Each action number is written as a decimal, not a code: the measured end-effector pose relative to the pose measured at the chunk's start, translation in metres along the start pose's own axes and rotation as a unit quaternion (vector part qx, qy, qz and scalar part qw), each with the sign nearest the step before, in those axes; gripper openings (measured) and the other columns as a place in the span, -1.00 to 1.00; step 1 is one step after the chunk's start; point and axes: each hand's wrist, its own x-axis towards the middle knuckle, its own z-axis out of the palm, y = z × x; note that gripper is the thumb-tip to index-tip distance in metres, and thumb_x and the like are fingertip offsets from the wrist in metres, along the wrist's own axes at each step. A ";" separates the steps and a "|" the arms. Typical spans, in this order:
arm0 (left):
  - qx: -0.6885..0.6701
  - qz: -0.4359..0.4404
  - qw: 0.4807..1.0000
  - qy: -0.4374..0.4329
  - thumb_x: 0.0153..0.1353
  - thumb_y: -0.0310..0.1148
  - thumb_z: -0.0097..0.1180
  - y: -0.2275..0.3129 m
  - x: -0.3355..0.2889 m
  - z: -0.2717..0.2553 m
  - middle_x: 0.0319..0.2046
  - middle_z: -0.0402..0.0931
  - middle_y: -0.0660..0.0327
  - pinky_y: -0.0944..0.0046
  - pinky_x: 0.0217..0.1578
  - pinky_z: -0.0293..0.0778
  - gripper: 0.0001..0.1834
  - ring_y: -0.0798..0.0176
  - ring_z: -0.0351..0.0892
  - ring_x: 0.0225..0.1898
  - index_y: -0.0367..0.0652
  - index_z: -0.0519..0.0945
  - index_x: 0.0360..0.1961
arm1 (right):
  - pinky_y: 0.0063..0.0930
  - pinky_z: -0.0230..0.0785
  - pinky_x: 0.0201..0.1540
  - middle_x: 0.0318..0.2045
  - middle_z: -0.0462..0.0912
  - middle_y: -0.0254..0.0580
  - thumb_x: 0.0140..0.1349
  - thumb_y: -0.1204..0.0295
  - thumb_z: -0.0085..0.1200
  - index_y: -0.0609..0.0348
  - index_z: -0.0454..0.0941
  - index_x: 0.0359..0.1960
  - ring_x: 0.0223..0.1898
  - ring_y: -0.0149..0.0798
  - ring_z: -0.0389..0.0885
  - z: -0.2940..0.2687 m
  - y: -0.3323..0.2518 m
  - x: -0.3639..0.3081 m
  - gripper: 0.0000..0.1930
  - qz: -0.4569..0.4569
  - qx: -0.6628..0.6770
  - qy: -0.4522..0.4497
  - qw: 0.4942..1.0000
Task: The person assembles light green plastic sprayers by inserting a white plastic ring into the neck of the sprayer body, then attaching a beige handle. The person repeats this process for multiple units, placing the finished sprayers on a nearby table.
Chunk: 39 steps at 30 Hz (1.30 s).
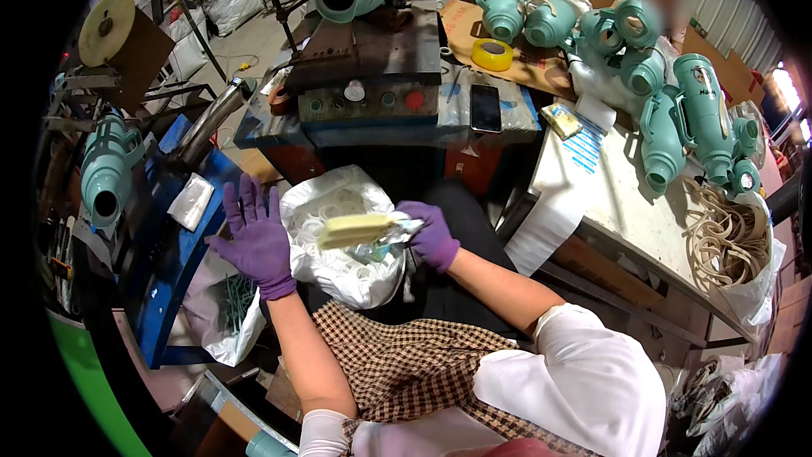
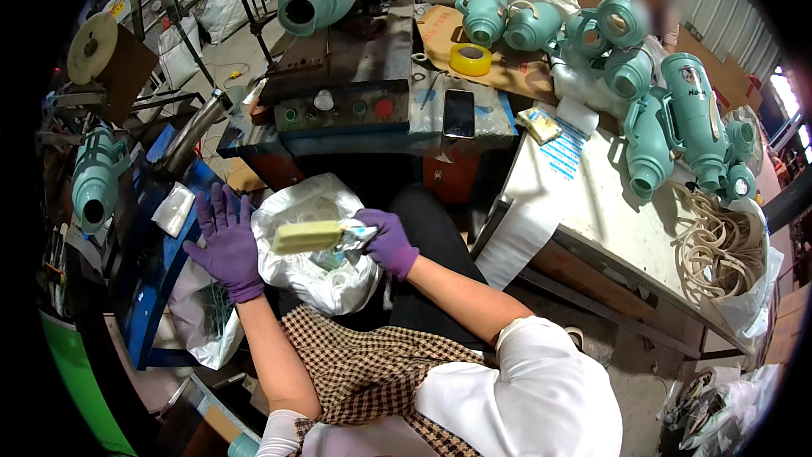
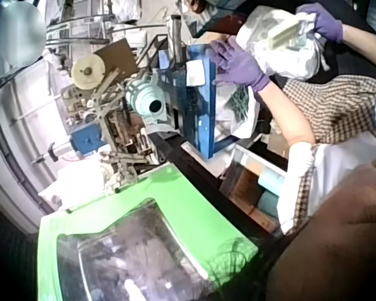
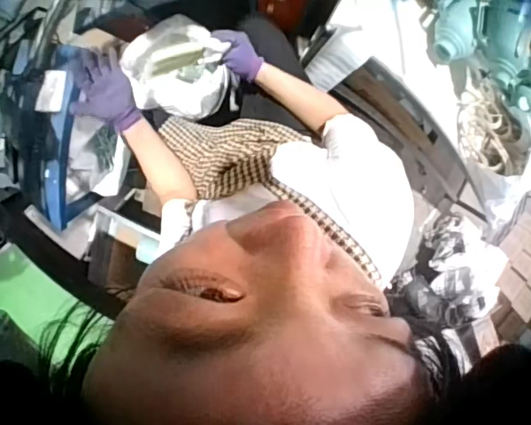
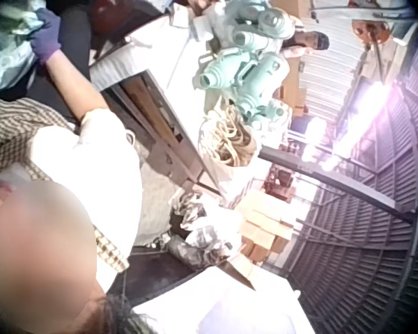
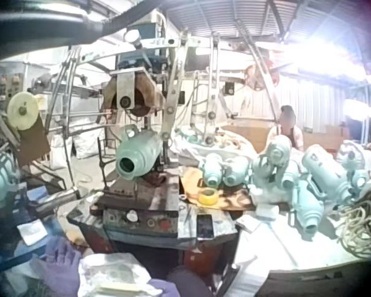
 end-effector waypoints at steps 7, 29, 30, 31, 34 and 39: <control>-0.052 -0.050 0.997 0.018 0.44 0.25 -0.36 -0.012 0.003 -0.021 0.31 0.40 -0.06 -0.20 0.47 0.00 -0.22 -0.07 0.38 0.35 -0.14 0.33 0.40 | -0.26 0.48 -0.22 -0.32 0.59 -0.10 0.19 0.22 0.26 0.22 0.62 -0.33 -0.31 -0.11 0.60 -0.037 -0.090 -0.006 -0.72 -0.241 -0.056 0.142 0.958; -0.015 -0.124 0.986 0.113 0.46 0.12 -0.21 -0.060 -0.003 -0.015 0.14 0.57 0.02 -0.06 0.30 0.34 -0.37 0.02 0.55 0.16 -0.14 0.49 0.26 | -0.34 0.49 -0.40 -0.47 0.62 -0.11 0.20 0.15 0.26 0.21 0.61 -0.41 -0.48 -0.16 0.58 -0.011 -0.161 0.001 -0.67 -0.481 -0.109 0.049 0.869; -0.002 -0.130 0.987 0.094 0.45 0.13 -0.17 -0.062 -0.003 -0.010 0.14 0.57 0.02 -0.04 0.28 0.36 -0.36 0.03 0.55 0.15 -0.15 0.47 0.28 | -0.33 0.49 -0.40 -0.47 0.63 -0.11 0.20 0.15 0.26 0.22 0.61 -0.41 -0.47 -0.15 0.59 -0.009 -0.160 0.000 -0.67 -0.476 -0.109 0.047 0.871; 0.012 -0.133 0.988 0.079 0.44 0.13 -0.13 -0.065 -0.004 -0.005 0.15 0.56 0.02 -0.02 0.27 0.37 -0.34 0.04 0.56 0.13 -0.16 0.45 0.30 | -0.33 0.49 -0.40 -0.47 0.63 -0.11 0.20 0.15 0.27 0.22 0.61 -0.41 -0.47 -0.15 0.59 -0.008 -0.157 0.000 -0.67 -0.471 -0.109 0.048 0.874; 0.056 -0.149 0.987 0.002 0.38 0.15 0.00 -0.073 -0.008 0.020 0.12 0.57 0.03 0.04 0.17 0.43 -0.27 0.09 0.58 0.05 -0.19 0.38 0.35 | -0.32 0.49 -0.38 -0.45 0.63 -0.10 0.20 0.16 0.27 0.23 0.61 -0.41 -0.46 -0.15 0.59 -0.001 -0.147 -0.002 -0.67 -0.445 -0.115 0.041 0.887; 0.139 -0.253 0.955 -0.074 -0.05 0.04 0.48 -0.078 -0.036 0.071 0.04 0.58 0.08 0.35 -0.21 0.53 0.10 0.34 0.60 -0.31 0.07 0.18 0.49 | -0.31 0.49 -0.36 -0.44 0.64 -0.09 0.19 0.17 0.28 0.24 0.62 -0.42 -0.45 -0.14 0.60 0.007 -0.134 -0.005 -0.67 -0.409 -0.116 0.037 0.904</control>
